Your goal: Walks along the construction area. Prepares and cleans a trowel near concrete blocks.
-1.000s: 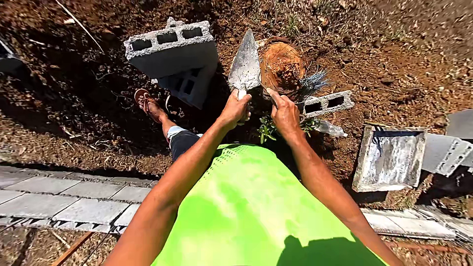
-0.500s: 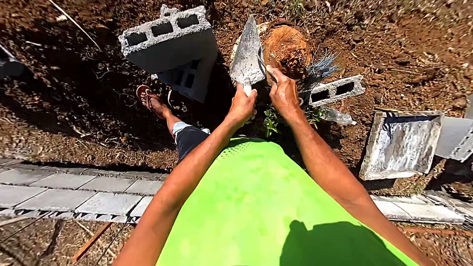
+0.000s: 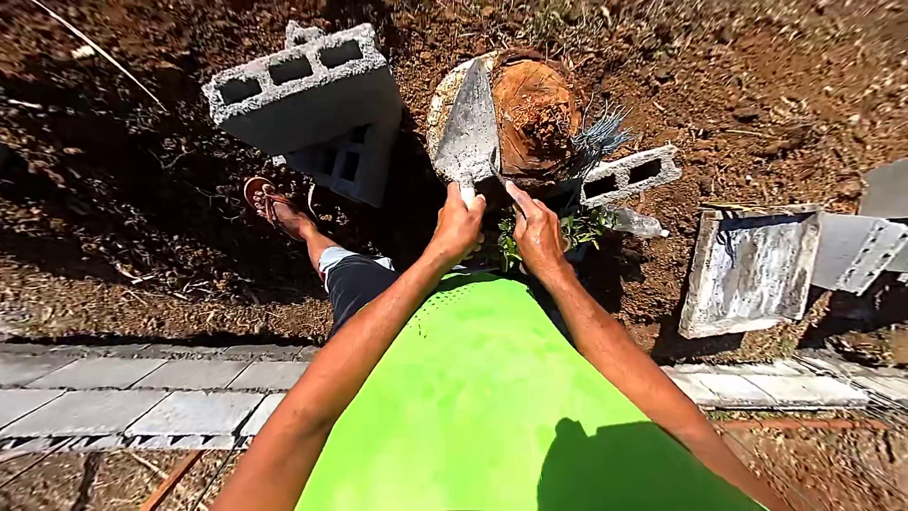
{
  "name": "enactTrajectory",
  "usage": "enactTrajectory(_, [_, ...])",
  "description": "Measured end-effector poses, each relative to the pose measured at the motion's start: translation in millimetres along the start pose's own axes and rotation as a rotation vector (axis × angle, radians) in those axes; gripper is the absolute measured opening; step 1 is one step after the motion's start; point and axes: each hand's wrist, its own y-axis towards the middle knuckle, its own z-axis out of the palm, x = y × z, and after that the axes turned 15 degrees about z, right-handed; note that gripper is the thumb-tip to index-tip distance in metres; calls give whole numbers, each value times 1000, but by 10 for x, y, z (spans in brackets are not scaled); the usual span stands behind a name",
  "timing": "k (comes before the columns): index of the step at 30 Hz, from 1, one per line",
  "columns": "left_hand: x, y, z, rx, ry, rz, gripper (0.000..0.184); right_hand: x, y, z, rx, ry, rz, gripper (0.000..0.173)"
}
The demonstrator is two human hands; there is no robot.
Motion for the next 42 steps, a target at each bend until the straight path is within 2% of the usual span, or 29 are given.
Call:
enactTrajectory(2, [1,-13,3,-6,9,0,38,-12,29,34,6,7,-8,50])
enactTrajectory(7, [-14,16,-1,0,-44,-10,38,447,533,-125,-5,11,-30,51])
enactTrajectory(13, [2,62,-24,-4,-63,5,36,-1,56,9,3,12,-21,50])
enactTrajectory(19, [-20,23,15,-17,-75,-16,34,551,614,-161,9,10,-35,52])
enactTrajectory(21, [-35,24,-4,-4,-89,-22,34,506,515,-174,22,-18,-45,53])
enactTrajectory(24, [-43,61,-40,19,-94,-13,33,194,175,-149,56,-82,-25,54])
enactTrajectory(26, [-42,64,-49,11,-52,-10,35,138,164,-150,66,-104,-21,54])
enactTrajectory(30, [-44,54,-35,3,-22,-12,38,559,550,-214,61,-100,-38,55])
enactTrajectory(32, [-41,34,-35,12,-55,-17,37,615,566,-221,61,-93,-37,57])
enactTrajectory(37, [-60,46,-81,29,-93,-12,37,91,59,-85,51,-65,-47,52])
enactTrajectory(39, [-29,11,-50,17,-28,-15,40,173,136,-78,65,-78,-16,53])
enactTrajectory(42, [-48,12,-21,8,-36,-17,39,523,508,-100,22,-48,-24,54])
